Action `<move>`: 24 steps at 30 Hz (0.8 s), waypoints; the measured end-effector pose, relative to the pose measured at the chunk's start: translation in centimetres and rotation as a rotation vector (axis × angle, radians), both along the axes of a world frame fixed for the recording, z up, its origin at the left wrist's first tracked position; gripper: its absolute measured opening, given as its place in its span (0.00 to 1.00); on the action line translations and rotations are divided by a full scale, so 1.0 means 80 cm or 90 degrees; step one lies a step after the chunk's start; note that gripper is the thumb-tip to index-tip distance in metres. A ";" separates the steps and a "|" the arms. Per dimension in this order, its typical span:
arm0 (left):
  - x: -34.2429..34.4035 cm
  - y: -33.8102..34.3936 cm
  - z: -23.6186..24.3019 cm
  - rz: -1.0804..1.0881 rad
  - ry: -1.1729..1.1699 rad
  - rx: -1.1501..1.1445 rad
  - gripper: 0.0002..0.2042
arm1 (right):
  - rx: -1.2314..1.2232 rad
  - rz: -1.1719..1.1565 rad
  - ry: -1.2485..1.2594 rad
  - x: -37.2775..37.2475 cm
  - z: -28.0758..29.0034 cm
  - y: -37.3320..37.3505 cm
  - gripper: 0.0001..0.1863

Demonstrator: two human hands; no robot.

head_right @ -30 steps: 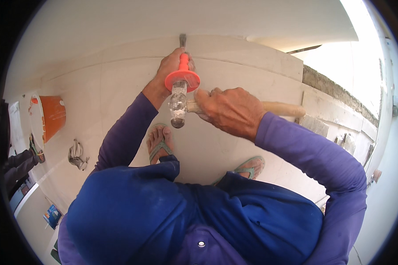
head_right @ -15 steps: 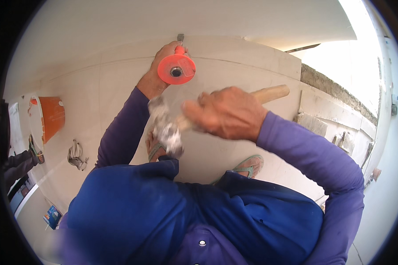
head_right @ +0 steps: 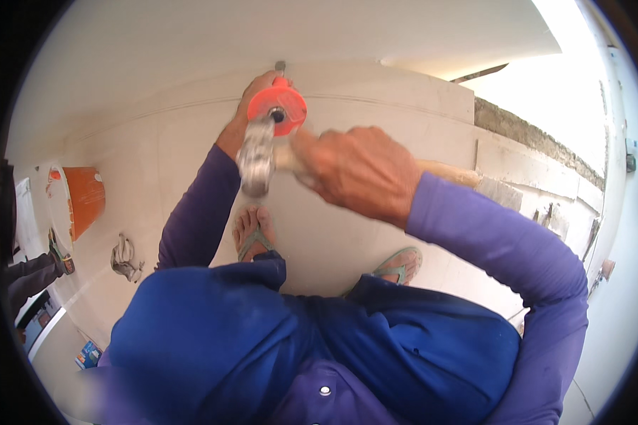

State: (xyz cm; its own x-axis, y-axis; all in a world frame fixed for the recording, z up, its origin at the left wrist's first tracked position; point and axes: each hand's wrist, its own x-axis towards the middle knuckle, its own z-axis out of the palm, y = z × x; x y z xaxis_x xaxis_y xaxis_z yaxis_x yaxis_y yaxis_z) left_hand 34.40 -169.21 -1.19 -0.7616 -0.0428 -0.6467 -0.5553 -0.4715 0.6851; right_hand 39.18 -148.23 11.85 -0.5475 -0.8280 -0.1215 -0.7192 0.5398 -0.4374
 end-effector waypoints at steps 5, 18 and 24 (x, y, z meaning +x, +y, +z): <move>-0.007 0.011 0.008 0.017 -0.020 0.051 0.08 | 0.081 -0.019 -0.004 -0.027 -0.027 0.019 0.15; -0.008 -0.001 0.004 -0.078 -0.074 -0.070 0.11 | 0.028 -0.106 -0.096 -0.007 -0.004 0.006 0.15; 0.015 -0.010 -0.002 -0.079 -0.076 -0.103 0.14 | 0.103 -0.099 -0.183 0.022 -0.010 0.031 0.16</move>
